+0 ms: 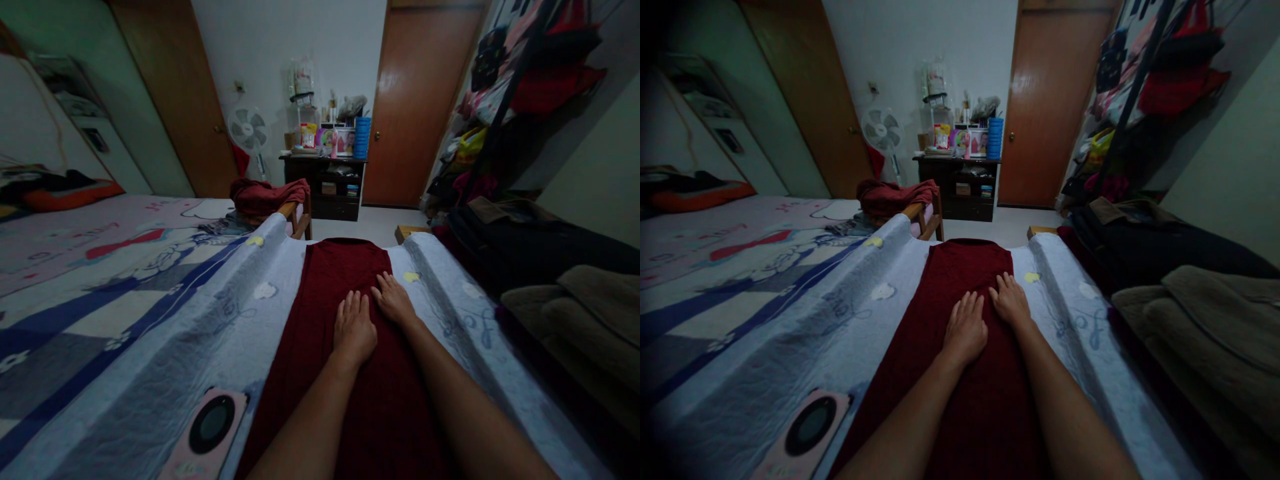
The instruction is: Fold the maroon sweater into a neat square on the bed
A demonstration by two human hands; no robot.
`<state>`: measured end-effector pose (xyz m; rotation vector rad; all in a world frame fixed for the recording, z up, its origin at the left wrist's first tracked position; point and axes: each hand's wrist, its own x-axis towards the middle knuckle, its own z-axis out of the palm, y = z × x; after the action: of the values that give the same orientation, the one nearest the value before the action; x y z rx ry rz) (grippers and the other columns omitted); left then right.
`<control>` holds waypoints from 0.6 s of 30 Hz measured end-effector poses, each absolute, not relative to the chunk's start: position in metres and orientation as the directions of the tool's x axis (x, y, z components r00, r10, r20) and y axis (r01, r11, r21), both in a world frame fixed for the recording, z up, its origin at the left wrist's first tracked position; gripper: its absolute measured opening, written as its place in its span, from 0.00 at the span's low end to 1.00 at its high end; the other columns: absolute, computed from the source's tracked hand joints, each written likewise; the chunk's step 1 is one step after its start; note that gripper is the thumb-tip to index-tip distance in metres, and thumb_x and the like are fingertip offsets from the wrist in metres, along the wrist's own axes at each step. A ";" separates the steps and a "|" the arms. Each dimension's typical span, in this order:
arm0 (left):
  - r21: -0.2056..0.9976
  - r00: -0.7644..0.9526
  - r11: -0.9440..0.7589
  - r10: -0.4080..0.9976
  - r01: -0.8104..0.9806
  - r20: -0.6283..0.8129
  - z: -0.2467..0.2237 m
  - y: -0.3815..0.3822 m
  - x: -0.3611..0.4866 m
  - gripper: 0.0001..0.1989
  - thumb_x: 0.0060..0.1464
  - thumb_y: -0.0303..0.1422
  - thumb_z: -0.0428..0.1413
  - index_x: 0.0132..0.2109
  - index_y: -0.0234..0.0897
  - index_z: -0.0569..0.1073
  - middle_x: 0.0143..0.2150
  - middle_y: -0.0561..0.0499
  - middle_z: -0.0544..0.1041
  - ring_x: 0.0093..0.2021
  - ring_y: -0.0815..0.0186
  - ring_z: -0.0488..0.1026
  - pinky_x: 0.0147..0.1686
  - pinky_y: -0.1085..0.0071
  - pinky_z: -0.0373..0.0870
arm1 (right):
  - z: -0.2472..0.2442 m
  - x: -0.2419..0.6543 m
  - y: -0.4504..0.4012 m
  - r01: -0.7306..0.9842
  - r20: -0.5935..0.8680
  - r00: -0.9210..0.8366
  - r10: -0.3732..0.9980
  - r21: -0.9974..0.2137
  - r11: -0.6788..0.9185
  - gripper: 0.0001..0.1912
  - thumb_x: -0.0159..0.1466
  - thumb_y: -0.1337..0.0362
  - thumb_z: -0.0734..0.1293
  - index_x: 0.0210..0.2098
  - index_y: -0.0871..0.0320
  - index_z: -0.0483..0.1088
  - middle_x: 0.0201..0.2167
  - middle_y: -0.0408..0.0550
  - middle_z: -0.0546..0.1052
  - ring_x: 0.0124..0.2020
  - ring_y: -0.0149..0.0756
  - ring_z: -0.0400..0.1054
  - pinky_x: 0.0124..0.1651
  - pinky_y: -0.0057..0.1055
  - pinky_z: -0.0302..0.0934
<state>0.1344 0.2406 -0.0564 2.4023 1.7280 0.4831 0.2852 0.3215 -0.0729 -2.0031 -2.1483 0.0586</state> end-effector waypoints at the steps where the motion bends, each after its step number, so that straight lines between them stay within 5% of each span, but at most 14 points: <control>1: 0.299 0.287 -0.330 0.941 0.896 0.178 -0.056 0.241 0.135 0.30 0.57 0.31 0.45 0.67 0.31 0.55 0.70 0.43 0.54 0.70 0.58 0.45 0.67 0.57 0.45 | -0.073 0.287 0.324 0.982 0.120 -0.067 0.991 -0.167 0.086 0.32 0.69 0.53 0.51 0.66 0.66 0.53 0.68 0.59 0.52 0.69 0.43 0.42 0.66 0.39 0.41; 18: 0.310 0.280 -0.321 0.945 0.895 0.170 -0.055 0.240 0.135 0.30 0.57 0.31 0.45 0.67 0.31 0.55 0.70 0.43 0.53 0.70 0.58 0.45 0.67 0.57 0.46 | -0.079 0.303 0.374 0.981 0.089 0.021 0.996 -0.194 -0.003 0.35 0.68 0.49 0.49 0.67 0.65 0.46 0.68 0.57 0.51 0.68 0.44 0.43 0.66 0.40 0.40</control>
<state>0.1354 0.2402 -0.0554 2.3865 1.7304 0.4861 0.3027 0.3743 -0.0787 -2.0902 -2.0645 0.1088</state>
